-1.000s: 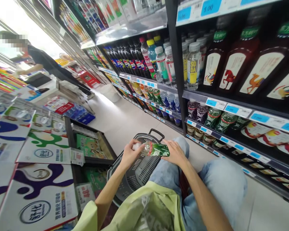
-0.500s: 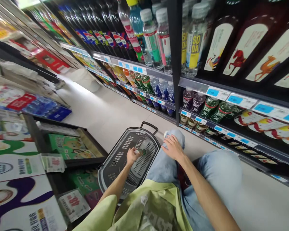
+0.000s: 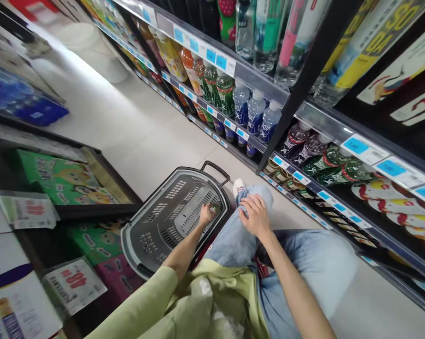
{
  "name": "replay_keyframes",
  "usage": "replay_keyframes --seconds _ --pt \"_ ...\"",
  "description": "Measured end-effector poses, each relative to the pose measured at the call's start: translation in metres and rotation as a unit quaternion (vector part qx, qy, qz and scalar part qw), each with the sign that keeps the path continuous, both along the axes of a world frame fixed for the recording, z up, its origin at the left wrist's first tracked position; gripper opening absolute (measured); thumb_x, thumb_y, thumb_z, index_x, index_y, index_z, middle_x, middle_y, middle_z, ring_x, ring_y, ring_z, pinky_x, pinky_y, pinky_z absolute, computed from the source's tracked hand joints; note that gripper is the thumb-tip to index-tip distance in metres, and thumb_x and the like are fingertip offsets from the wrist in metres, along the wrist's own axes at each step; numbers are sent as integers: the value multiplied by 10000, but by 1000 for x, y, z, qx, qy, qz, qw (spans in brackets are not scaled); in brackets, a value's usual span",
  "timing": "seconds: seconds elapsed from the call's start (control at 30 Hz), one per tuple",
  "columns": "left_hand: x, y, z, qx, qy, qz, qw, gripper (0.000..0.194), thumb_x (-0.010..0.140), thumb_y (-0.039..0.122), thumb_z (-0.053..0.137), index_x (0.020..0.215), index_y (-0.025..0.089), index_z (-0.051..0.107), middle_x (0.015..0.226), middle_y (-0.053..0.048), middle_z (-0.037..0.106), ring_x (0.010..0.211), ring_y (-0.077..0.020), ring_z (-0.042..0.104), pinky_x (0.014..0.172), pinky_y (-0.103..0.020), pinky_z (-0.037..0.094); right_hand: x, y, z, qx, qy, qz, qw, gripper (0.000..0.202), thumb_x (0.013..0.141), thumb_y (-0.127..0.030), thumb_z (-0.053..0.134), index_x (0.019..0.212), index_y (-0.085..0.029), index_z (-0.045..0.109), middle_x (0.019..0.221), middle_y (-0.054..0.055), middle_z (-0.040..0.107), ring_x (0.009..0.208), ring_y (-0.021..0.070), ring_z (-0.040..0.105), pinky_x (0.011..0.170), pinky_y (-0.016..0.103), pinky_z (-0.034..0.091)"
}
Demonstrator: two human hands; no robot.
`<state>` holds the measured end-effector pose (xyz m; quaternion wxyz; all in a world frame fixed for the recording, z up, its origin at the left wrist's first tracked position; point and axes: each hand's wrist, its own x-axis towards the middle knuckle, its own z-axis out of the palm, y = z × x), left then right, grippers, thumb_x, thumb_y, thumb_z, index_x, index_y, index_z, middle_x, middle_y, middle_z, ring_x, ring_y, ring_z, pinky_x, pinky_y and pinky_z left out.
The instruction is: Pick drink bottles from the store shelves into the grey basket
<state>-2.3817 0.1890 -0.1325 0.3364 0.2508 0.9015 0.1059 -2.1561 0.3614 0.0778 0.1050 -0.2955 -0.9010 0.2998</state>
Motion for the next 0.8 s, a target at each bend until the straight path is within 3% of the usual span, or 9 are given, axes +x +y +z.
replay_keyframes --seconds 0.2,0.4,0.53,0.6,0.7,0.8 --pt "12 30 -4 2 -1 -20 1000 395 889 213 667 1272 121 708 1313 -205 631 1087 -286 693 1025 -388 544 -3 -1 6 -9 3 -25 1000 331 1039 -289 537 1233 -261 803 1312 81 789 1389 312 609 1314 588 327" --pt "1 32 22 -6 -9 -43 999 496 913 184 603 1403 113 641 1354 -244 664 1199 -362 711 1042 -450 556 -5 1 3 3 15 -41 999 265 1008 -257 585 1165 -239 797 1272 69 805 1363 287 631 1316 543 333" --pt "3 10 40 15 -18 -17 1000 512 925 230 545 1418 107 607 1266 -234 716 1296 -374 683 1109 -470 545 -9 3 0 2 26 -42 999 239 990 -239 620 1157 -224 790 1275 67 808 1377 278 627 1323 534 326" --pt "7 -9 48 55 -6 22 998 493 910 230 495 1383 163 620 1226 -201 731 1338 -370 660 1162 -504 523 -13 5 4 -23 19 -52 998 220 952 -218 669 1133 -232 793 1263 56 814 1394 276 623 1335 539 306" --pt "17 -41 65 134 51 43 989 436 925 318 417 1300 268 633 1248 -161 708 1352 -355 648 1198 -528 514 -16 2 25 -116 37 -92 988 195 891 -239 747 1079 -249 794 1238 58 820 1392 290 642 1345 568 285" --pt "30 -61 92 229 51 -47 971 369 915 434 410 1144 333 681 1274 -133 702 1359 -356 645 1230 -523 500 4 -30 58 -267 160 -154 938 260 948 -415 705 1153 -271 775 1273 85 806 1253 289 738 1210 535 499"
